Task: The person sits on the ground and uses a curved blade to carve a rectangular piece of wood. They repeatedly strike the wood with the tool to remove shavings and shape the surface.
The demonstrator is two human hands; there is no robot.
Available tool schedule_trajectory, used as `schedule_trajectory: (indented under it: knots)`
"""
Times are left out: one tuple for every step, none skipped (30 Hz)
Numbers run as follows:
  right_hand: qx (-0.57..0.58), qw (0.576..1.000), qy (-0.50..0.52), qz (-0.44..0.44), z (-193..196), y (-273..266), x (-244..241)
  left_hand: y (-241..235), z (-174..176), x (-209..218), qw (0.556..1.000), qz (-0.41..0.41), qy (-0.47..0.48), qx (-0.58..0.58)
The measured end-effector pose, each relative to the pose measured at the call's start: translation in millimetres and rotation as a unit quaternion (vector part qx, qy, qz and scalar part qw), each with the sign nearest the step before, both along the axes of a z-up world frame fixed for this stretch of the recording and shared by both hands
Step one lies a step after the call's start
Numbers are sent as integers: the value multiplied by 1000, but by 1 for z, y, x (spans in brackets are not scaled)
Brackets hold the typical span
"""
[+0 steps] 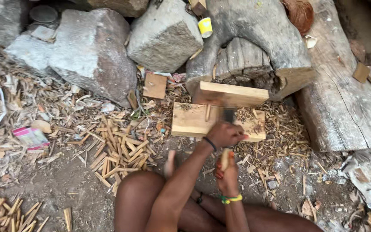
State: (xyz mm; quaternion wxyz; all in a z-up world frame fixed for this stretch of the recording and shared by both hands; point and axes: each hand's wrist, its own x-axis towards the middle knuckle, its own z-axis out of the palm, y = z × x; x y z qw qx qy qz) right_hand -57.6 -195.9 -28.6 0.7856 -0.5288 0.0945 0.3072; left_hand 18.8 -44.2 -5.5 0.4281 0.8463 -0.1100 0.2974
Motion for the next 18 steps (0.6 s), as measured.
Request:
schedule_trajectory:
  knots:
    - [43, 999, 12, -21, 5, -2, 3, -5, 11, -4, 998, 3, -57, 0]
    - [78, 996, 24, -47, 13, -14, 1, -18, 20, -9, 994, 3, -113, -9]
    - [43, 998, 1, -53, 18, -25, -5, -28, 26, -14, 995, -1, -103, -9]
    - [10, 998, -24, -54, 21, -30, -9, -32, 30, -18, 996, 1, -94, -6]
    - [-23, 997, -49, -54, 24, -37, -12, -37, 31, -21, 996, 2, -85, -3]
    - [-49, 996, -48, -49, 25, -43, -15, -33, 27, -25, 995, 11, -80, 62]
    - [-75, 995, -48, -43, 27, -52, -17, -28, 21, -26, 989, 20, -75, 126]
    - [-102, 993, -46, -43, 26, -63, -23, -26, 13, -29, 979, 24, -70, 188]
    - [-133, 989, -46, -45, 21, -69, -32, -14, 4, -31, 991, 33, -48, 122]
    - [-164, 984, -50, -46, 17, -74, -36, 2, -4, -33, 997, 44, -30, 53]
    - [-195, 978, -55, -47, 13, -80, -38, 11, -9, -42, 995, 94, -22, 6]
    - [-205, 976, -49, -44, 10, -84, -35, 26, -10, -49, 988, 149, -15, -39]
    - [-216, 975, -43, -40, 7, -87, -30, 38, -7, -52, 979, 198, 56, -5]
    - [-228, 972, -33, -41, 1, -90, -30, 47, -3, -57, 962, 239, 132, 28]
    - [-222, 973, -39, -37, -5, -90, -29, 54, 0, -62, 957, 253, 133, 49]
    - [-219, 974, -46, -34, -10, -92, -27, 58, 4, -64, 953, 264, 133, 67]
    - [-216, 974, -54, -32, -14, -93, -25, 61, 7, -64, 948, 276, 133, 85]
    - [-222, 973, -55, -26, -17, -95, -25, 61, 8, -64, 946, 270, 154, 88]
